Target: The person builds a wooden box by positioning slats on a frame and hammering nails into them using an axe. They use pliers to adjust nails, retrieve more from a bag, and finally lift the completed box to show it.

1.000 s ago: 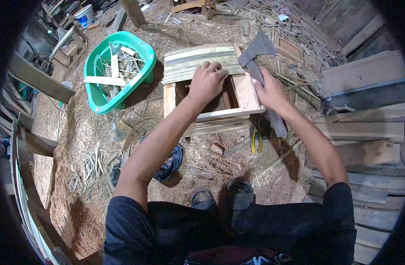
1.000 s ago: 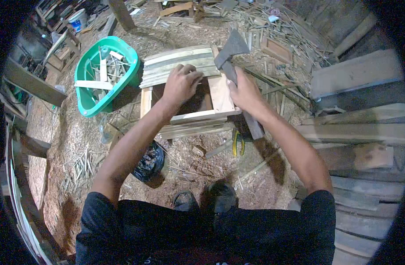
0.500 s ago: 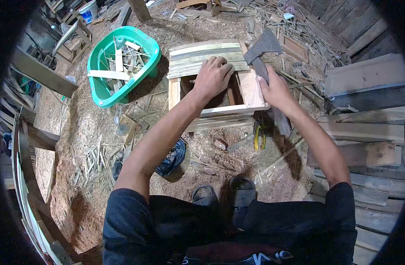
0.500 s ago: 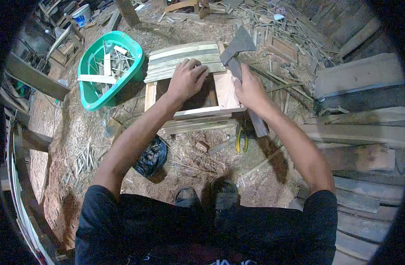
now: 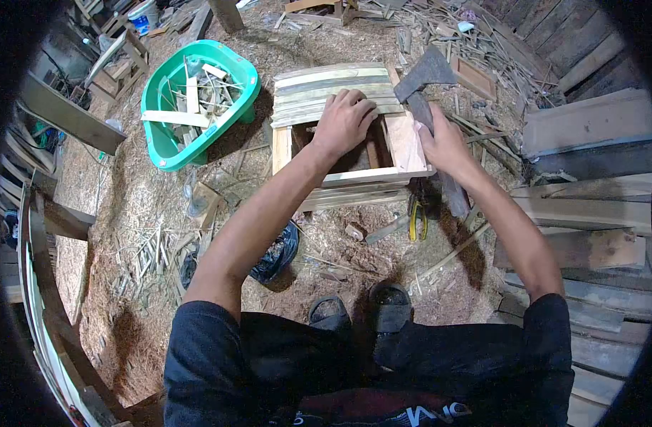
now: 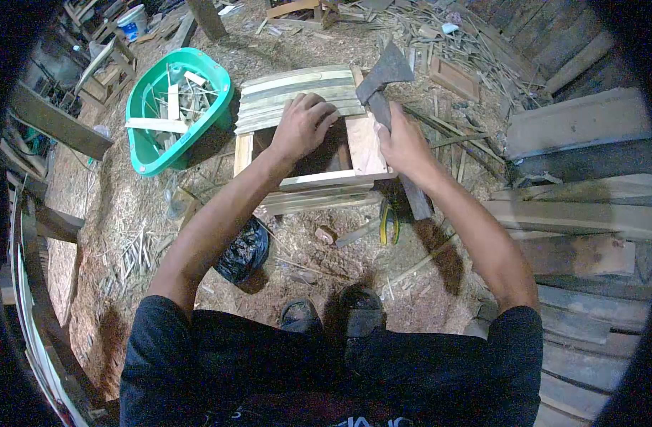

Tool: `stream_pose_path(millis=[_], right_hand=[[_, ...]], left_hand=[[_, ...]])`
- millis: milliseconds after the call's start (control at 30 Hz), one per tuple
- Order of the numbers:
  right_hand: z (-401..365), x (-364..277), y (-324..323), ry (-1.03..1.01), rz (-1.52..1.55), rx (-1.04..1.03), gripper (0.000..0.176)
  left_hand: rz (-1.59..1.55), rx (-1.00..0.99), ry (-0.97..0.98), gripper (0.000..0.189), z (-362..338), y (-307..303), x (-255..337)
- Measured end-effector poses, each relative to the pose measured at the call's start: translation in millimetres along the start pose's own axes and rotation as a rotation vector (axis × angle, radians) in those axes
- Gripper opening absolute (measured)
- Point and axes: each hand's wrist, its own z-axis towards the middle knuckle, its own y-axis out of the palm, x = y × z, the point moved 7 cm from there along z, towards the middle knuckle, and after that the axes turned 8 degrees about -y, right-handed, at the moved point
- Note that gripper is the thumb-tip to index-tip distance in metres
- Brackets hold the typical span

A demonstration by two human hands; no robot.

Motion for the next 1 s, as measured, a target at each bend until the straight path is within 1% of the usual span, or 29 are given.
stream_pose_path(millis=[100,200,300,367,400,500,600,700,800,900,1000], right_hand=[[-1,-1,-1,0.045,-0.023,0.002,0.047],[0,3,0,0.032,-0.058,-0.004,0.048],[6,11,1,-0.022,-0.057,0.004,0.048],[7,15,-1,-0.022,-0.048,0.021,0.044],[7,11,-4,-0.022,-0.044,0.028,0.042],[3,-1,-13,-0.011,-0.013,-0.007,0.044],[-1,-3,-17,-0.062,-0.030,0.035,0.045],[-8,-11,-21,-0.035,-0.032,0.019,0.045],[-13,-19,-24,-0.030,-0.035,-0.035,0.045],[-12,-27,-28,-0.092,-0.061,-0.029,0.045],[-8,-41,-39,-0.079,-0.085,-0.015,0.045]], left_hand=[[-0.053,0.030,0.009,0.015,1,0,-2],[-0.085,0.043,0.019,0.012,1,3,-6],[-0.050,0.043,0.021,0.012,1,2,-4],[-0.032,0.040,0.017,0.012,1,3,-4],[-0.023,0.037,0.014,0.012,1,3,-4],[0.027,0.005,-0.013,0.013,0,6,-4],[0.030,0.025,0.011,0.014,0,4,-2],[0.021,0.044,0.031,0.014,0,4,-2],[-0.047,0.022,0.063,0.015,1,5,-3],[-0.132,-0.028,0.076,0.015,4,6,-3],[-0.151,-0.039,0.062,0.015,4,5,-3]])
